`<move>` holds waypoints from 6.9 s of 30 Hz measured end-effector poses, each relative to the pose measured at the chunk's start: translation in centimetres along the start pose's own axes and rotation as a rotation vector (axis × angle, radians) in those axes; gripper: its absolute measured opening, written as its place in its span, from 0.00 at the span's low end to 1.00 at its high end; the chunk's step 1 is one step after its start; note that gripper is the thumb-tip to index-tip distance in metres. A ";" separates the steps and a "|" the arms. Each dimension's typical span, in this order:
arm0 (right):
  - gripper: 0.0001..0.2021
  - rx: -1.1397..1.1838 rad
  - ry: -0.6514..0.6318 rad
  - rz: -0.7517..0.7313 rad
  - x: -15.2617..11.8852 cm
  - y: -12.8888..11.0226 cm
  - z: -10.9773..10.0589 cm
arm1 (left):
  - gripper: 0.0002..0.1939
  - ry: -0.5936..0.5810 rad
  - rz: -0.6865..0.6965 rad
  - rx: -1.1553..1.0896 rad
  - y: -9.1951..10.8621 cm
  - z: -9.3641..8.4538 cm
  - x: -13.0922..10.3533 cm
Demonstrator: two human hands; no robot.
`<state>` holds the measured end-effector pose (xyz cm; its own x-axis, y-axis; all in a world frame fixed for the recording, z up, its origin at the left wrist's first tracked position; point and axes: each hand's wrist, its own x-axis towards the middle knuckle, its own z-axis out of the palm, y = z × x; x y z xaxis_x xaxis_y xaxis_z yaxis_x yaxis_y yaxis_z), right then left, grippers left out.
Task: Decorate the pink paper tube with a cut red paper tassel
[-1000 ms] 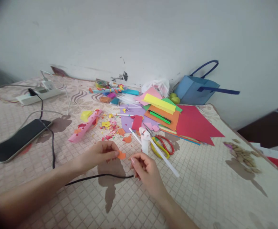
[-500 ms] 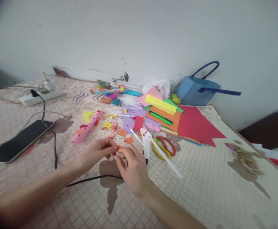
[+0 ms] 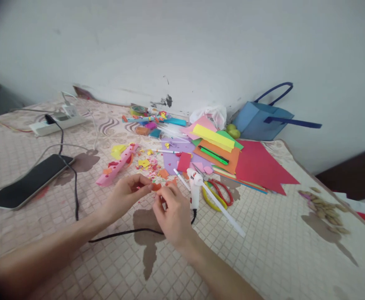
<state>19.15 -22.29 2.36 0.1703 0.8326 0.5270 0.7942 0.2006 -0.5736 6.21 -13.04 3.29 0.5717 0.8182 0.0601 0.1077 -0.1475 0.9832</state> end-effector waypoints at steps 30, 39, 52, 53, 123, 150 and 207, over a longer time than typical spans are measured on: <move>0.15 0.598 -0.110 0.400 3.6 -0.8 2.3 | 0.09 0.031 -0.228 -0.492 1.7 -4.2 1.9; 0.10 0.670 -0.146 0.367 3.6 -0.7 3.6 | 0.08 -0.046 -0.245 -0.520 1.7 -3.9 1.4; 0.17 0.520 -0.006 0.410 2.7 0.6 2.6 | 0.04 0.158 -0.347 -0.656 1.6 -6.1 3.3; 0.16 0.542 -0.008 0.409 2.8 0.6 2.7 | 0.04 0.137 -0.364 -0.670 1.8 -5.9 3.2; 0.18 0.015 -0.016 0.158 2.8 1.6 2.0 | 0.09 0.155 -0.152 -0.454 0.9 -5.2 2.6; 0.13 0.779 -0.180 0.512 2.6 0.7 1.9 | 0.11 -0.103 0.046 0.102 0.8 -3.3 1.6; 0.11 0.787 -0.174 0.554 2.4 0.2 2.1 | 0.10 -0.267 -0.059 0.034 0.0 -3.3 1.7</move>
<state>18.52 -19.22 2.19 0.2635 0.9646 -0.0067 0.0006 -0.0071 -1.0000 4.46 -9.84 3.97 0.7575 0.6510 -0.0496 0.1722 -0.1259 0.9770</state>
